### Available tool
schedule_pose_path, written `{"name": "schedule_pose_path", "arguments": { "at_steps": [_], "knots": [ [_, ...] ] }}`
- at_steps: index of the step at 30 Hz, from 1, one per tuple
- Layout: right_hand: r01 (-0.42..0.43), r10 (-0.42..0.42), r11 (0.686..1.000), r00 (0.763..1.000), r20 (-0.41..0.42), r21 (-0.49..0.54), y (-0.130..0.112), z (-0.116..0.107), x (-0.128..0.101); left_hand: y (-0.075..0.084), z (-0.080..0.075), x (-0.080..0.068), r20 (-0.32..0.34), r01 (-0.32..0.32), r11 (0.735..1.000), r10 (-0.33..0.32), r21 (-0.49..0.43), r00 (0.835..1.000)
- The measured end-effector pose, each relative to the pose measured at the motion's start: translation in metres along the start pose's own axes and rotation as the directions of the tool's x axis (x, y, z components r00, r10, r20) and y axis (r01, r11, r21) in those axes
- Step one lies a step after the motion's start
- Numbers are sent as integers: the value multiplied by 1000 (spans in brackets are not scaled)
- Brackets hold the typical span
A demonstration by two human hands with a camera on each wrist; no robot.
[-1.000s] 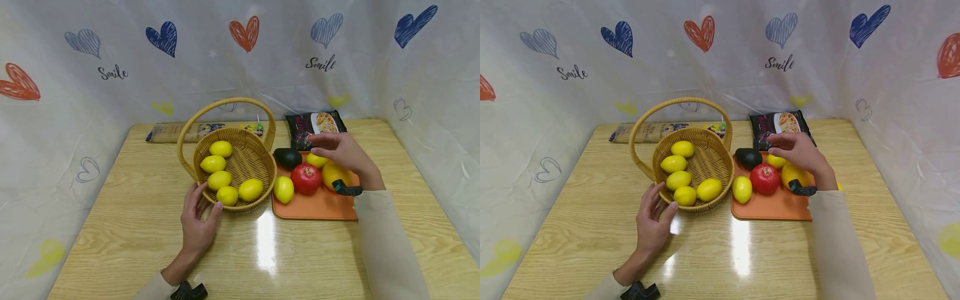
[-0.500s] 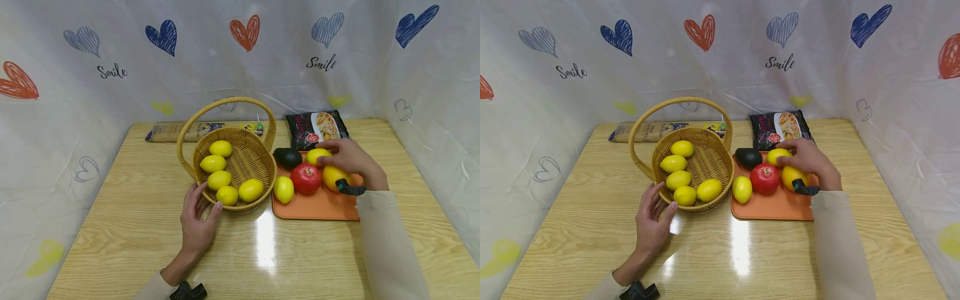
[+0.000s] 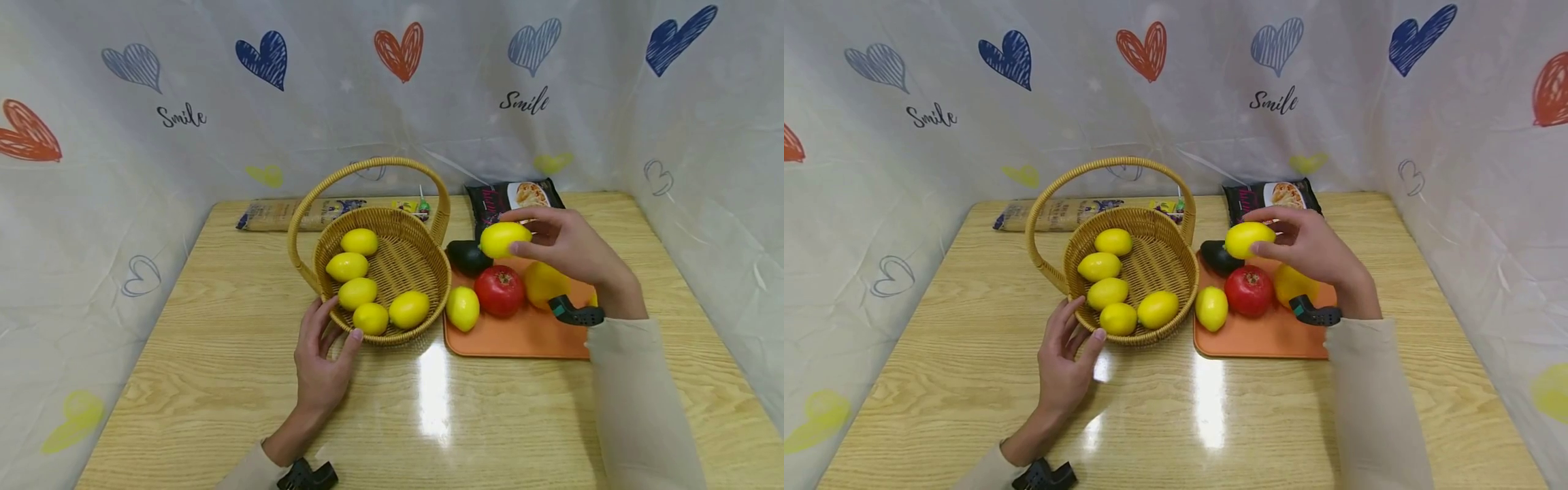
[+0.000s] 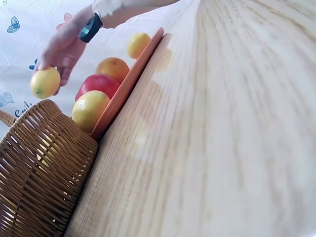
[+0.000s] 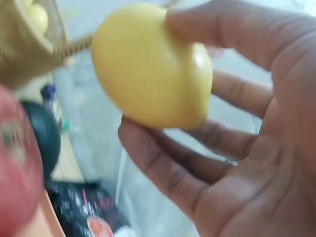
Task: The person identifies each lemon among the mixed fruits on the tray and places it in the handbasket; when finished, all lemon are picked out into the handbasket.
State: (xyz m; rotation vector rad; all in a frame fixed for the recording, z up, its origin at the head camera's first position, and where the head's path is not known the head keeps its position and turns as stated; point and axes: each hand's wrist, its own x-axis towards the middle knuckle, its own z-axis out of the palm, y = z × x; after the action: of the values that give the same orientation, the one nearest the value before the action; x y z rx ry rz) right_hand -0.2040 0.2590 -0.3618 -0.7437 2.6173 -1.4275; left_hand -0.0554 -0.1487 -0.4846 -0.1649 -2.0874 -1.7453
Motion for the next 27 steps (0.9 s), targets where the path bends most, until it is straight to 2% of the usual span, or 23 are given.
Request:
{"name": "schedule_pose_path", "arguments": {
  "at_steps": [5,8,10,14,18,21,24,27],
  "knots": [
    [130,-144,982,984,101,136,-18,19,5,0,0,0,-3,-3,1000,3,2,1000],
    [135,-171,972,968,185,195,-27,37,9,0,0,1,-2,-7,1000,7,-2,1000],
    [129,-173,973,956,235,191,-32,50,12,0,0,1,-1,-11,1000,11,-4,1000],
    [181,-208,977,927,313,113,-41,77,16,-1,0,1,0,-18,1000,18,-9,1000],
    [249,-247,968,906,342,40,-48,104,19,-1,1,1,2,-15,1000,15,-16,1000],
    [271,-242,961,913,327,-45,-53,123,20,-1,0,1,4,-11,1000,11,-18,1000],
    [297,-236,942,918,317,-159,-58,140,19,-1,0,1,6,-11,1000,11,-19,1000],
    [318,-238,924,914,330,-215,-62,152,18,-1,0,1,6,-11,1000,11,-18,1000]
  ]
}}
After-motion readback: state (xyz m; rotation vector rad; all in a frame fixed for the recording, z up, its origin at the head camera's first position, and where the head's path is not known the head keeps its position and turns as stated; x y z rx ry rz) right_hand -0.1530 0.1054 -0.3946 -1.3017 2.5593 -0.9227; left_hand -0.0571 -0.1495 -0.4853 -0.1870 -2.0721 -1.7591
